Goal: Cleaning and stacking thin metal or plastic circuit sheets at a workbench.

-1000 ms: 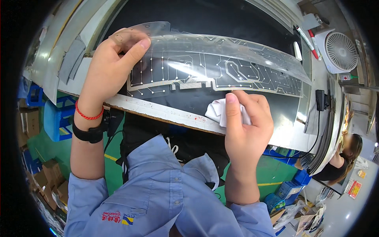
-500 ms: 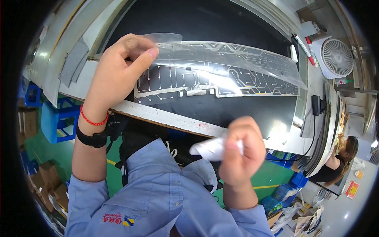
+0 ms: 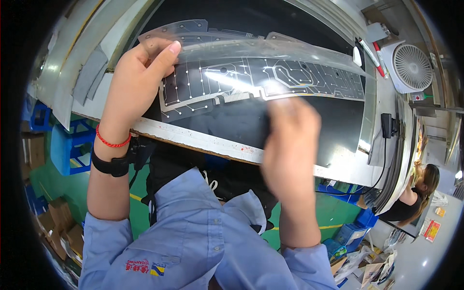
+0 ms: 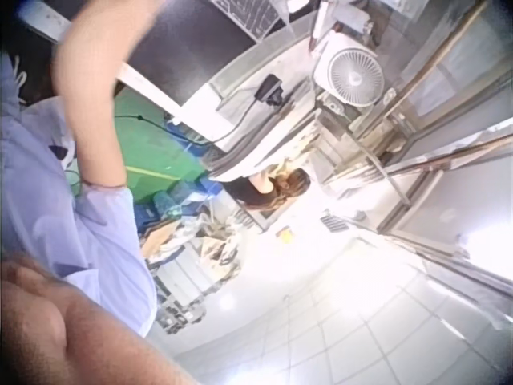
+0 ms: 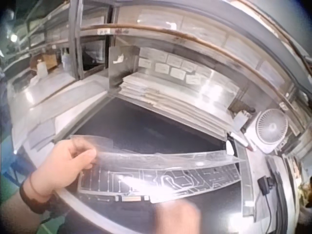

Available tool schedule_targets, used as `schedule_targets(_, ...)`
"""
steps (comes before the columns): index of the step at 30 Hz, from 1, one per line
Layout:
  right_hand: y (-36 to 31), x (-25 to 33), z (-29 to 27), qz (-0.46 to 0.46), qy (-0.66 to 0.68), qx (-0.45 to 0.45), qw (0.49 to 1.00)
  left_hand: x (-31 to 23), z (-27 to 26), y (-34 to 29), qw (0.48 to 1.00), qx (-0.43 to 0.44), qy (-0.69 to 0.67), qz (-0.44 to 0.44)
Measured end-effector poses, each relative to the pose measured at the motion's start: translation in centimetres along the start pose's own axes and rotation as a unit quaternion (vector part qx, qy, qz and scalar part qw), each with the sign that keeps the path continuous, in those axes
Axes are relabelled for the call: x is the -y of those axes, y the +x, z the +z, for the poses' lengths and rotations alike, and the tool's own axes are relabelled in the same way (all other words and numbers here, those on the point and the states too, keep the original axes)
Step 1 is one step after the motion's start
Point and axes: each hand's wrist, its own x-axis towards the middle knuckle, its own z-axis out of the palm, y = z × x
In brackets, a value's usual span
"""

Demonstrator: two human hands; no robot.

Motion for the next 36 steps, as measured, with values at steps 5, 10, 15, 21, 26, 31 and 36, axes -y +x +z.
schedule_targets(5, -5.7, 4.3, -0.6, -0.174, 0.393, 0.262, 0.864, -0.3, 1.0, 0.4, 0.998, -0.016, -0.048, 0.033)
schedule_targets(10, -3.9, -1.2, -4.1, 0.063, 0.08, -0.127, 0.987, 0.1, 0.5, -0.3, 0.995, -0.002, -0.03, 0.095)
schedule_targets(15, -4.1, 1.6, -2.7, -0.093, 0.264, 0.098, 0.955, 0.2, 0.1, -0.1, 0.994, 0.046, 0.02, 0.095)
schedule_targets(21, 0.4, 1.4, 0.1, 0.028, 0.069, -0.023, 0.997, 0.1, 0.3, -0.4, 0.992, -0.005, 0.011, 0.127)
schedule_targets(26, -2.2, 7.2, 1.0, -0.244, 0.288, 0.245, 0.893, -1.0, 0.2, -0.1, 0.996, 0.045, 0.009, 0.081)
schedule_targets(31, 0.4, 1.7, -0.4, -0.086, 0.265, 0.004, 0.96, -0.8, 0.1, -0.8, 0.995, 0.047, -0.046, 0.077)
schedule_targets(36, -1.0, -1.0, -0.9, -0.029, 0.243, -0.017, 0.969, -0.9, 0.0, -0.6, 0.993, 0.072, -0.043, 0.086)
